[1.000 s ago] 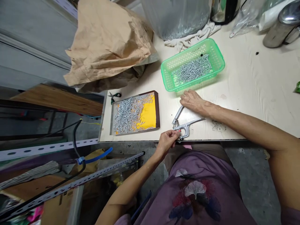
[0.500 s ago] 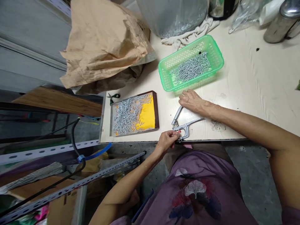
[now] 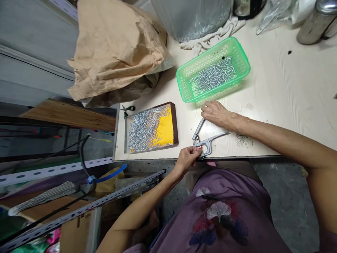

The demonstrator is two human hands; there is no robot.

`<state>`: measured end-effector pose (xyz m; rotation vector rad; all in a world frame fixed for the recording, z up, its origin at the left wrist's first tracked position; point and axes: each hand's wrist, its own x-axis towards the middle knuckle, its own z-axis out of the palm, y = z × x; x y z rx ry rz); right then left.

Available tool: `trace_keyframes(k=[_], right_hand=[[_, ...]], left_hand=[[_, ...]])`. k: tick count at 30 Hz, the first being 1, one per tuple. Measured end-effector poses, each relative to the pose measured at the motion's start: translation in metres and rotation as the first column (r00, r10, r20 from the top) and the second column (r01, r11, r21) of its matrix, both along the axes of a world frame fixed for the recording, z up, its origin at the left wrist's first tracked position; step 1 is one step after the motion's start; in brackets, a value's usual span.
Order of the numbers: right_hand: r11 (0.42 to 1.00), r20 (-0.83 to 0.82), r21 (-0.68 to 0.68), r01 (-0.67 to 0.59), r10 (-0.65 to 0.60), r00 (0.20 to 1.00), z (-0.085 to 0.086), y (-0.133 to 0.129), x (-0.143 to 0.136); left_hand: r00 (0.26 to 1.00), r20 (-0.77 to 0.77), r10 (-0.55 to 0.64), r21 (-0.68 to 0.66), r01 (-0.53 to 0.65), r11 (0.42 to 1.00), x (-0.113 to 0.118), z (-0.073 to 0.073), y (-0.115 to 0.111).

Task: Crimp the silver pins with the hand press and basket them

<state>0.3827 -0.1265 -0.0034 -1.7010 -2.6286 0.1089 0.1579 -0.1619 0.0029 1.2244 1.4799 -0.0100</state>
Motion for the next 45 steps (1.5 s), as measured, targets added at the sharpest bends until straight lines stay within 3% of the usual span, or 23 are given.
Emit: trace_keyframes(k=[5,12,25,28,30,33,35,37,40,45], right_hand=[[0.994,-0.140,-0.044,-0.097,0.090,0.986,-0.006,-0.016,0.017],[0.991,-0.195,-0.076,-0.107,0.091,0.977,-0.026,-0.035,0.026],[0.997,-0.190,-0.019,-0.080,0.075,0.979,-0.015,-0.039,0.021],[0.996,-0.166,-0.027,-0.082,0.076,0.983,-0.012,-0.042,0.020],[0.996,-0.156,-0.029,-0.082,0.077,0.985,-0.010,-0.044,0.019],[0.997,-0.160,-0.031,-0.072,0.066,0.985,-0.009,-0.048,0.016],[0.998,-0.177,-0.032,-0.050,0.043,0.983,-0.009,-0.051,0.015],[0.998,-0.194,-0.049,-0.030,0.020,0.981,-0.008,-0.053,0.014],[0.994,-0.198,-0.110,-0.021,-0.001,0.980,-0.004,-0.056,0.014],[0.990,-0.158,-0.137,0.019,-0.041,0.987,0.003,-0.061,0.014]], left_hand=[[1.000,-0.010,0.021,-0.008,-0.021,1.000,0.003,0.003,0.000],[0.999,-0.025,0.021,0.002,-0.021,1.000,0.003,0.003,-0.002],[0.999,0.019,0.046,0.024,-0.046,0.999,-0.005,-0.001,-0.006],[0.999,0.009,-0.038,0.168,0.036,0.985,-0.013,-0.001,-0.010],[0.988,-0.004,-0.151,0.414,0.140,0.900,-0.015,0.000,-0.011],[0.926,-0.087,-0.367,0.752,0.303,0.586,-0.009,-0.004,-0.006],[0.847,-0.199,-0.492,0.824,0.416,0.383,0.003,-0.010,0.001],[0.753,-0.317,-0.577,0.812,0.530,0.246,0.016,-0.017,0.010],[0.635,-0.422,-0.647,0.740,0.653,0.158,0.032,-0.024,0.022],[0.558,-0.501,-0.662,0.654,0.745,0.133,0.045,-0.024,0.033]])
